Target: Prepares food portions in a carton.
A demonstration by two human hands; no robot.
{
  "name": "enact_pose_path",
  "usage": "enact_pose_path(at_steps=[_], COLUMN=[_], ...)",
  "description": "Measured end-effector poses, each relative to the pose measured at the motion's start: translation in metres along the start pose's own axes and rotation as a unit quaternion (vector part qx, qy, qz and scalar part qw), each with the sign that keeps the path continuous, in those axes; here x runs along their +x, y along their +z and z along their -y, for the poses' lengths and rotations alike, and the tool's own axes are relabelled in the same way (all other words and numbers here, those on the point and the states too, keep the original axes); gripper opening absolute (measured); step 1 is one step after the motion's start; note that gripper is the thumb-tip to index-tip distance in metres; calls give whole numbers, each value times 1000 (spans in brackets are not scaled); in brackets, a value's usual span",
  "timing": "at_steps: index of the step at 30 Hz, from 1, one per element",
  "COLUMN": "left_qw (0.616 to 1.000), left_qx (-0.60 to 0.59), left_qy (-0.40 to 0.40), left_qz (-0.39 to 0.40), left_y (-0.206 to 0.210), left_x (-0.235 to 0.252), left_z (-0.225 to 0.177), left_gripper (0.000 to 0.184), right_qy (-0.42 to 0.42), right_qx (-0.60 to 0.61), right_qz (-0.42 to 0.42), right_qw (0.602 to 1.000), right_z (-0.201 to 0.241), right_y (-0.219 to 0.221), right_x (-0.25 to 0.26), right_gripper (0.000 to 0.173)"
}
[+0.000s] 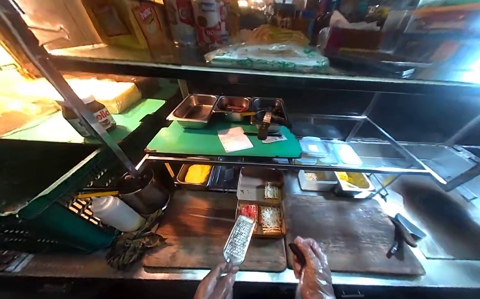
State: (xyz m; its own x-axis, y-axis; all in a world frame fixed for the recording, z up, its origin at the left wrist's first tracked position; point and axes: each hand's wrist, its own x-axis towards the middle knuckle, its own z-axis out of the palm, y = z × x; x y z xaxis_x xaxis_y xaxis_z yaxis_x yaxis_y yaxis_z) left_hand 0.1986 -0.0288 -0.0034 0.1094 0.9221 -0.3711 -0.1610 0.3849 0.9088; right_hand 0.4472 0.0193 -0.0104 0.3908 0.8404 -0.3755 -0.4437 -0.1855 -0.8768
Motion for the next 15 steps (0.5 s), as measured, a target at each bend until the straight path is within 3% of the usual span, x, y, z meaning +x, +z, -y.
enact_pose_path(at_steps=[3, 5, 11, 15], left_qw=[995, 992, 992, 990], left_qx=[-33, -35, -1, 35], left_qy=[-72, -106, -126, -138], left_qz=[60, 59, 18, -17], left_y=[22, 43, 95, 119], left_x=[19, 36, 90, 109], left_z=[-9, -8, 15, 27], left_gripper=[17, 12, 18, 22], right_qy=[-136, -214, -270, -312], right_qx=[-97, -178, -253, -317], right_qz=[-3, 20, 59, 67], right_qw=[986, 960, 927, 893], right_z=[-2, -4, -34, -41], right_y=[10, 14, 23, 24], right_x=[20, 32, 109, 122], right_gripper=[10, 10, 10, 10])
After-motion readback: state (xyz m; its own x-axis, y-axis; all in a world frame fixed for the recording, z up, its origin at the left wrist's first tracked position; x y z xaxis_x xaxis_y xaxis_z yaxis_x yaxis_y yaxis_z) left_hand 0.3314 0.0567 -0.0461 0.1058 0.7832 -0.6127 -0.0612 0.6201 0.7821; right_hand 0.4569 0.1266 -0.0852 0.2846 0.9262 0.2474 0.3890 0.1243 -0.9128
